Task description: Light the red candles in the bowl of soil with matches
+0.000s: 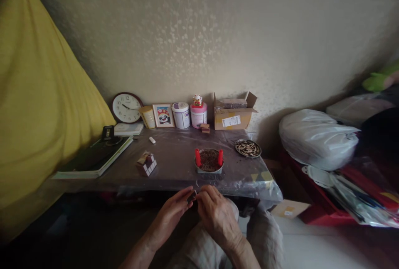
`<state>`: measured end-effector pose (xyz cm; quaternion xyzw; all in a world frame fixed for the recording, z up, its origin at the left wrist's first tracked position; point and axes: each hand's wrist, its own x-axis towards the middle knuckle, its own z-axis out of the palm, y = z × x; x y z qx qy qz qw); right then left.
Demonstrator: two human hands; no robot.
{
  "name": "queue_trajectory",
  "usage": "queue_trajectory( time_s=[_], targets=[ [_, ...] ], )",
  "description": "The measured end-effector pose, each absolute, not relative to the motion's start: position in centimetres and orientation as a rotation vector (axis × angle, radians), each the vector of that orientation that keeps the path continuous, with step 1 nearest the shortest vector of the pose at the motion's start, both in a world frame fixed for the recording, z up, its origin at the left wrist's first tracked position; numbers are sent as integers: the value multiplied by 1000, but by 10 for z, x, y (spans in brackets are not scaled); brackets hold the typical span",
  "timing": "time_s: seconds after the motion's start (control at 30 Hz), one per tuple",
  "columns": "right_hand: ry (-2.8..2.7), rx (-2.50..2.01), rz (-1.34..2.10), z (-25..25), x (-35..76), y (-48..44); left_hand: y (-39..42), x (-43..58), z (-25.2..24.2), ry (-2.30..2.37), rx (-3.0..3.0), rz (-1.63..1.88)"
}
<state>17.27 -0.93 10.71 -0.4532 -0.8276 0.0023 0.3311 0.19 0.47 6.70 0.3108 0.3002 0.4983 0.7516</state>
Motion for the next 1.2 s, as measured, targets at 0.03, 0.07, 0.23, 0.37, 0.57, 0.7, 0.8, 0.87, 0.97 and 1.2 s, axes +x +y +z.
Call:
queue_trajectory(
  time_s=[0.03, 0.07, 0.23, 0.37, 0.57, 0.7, 0.8, 0.87, 0.97, 1.2],
  targets=[
    [-2156, -1170, 20, 108, 172, -10, 5, 2, 67, 637, 667, 1085],
    [-2148, -1160, 21, 109, 172, -10, 5, 2, 66, 618, 655, 1081],
    [-2142, -1188, -46, 110, 172, -10, 3, 1, 66, 584, 652, 1063],
    [-2182, -1209, -60, 108, 175, -10, 1, 1, 71, 620, 673, 1062],
    [-2210, -1230, -99, 106, 176, -10, 1, 5, 74, 669, 706, 1130],
    [-2174, -1182, -43, 108, 174, -10, 3, 8, 76, 689, 691, 1157],
    [-2124, -1136, 100, 111, 172, -10, 3, 11, 76, 689, 691, 1171],
    [-2083, -1127, 198, 111, 172, -10, 4, 12, 75, 683, 684, 1178],
    [-2002, -1099, 232, 108, 171, -9, 4, 13, 75, 678, 676, 1188],
    [-1776, -1060, 91, 97, 166, -4, 4, 12, 91, 657, 677, 1200]
  ],
)
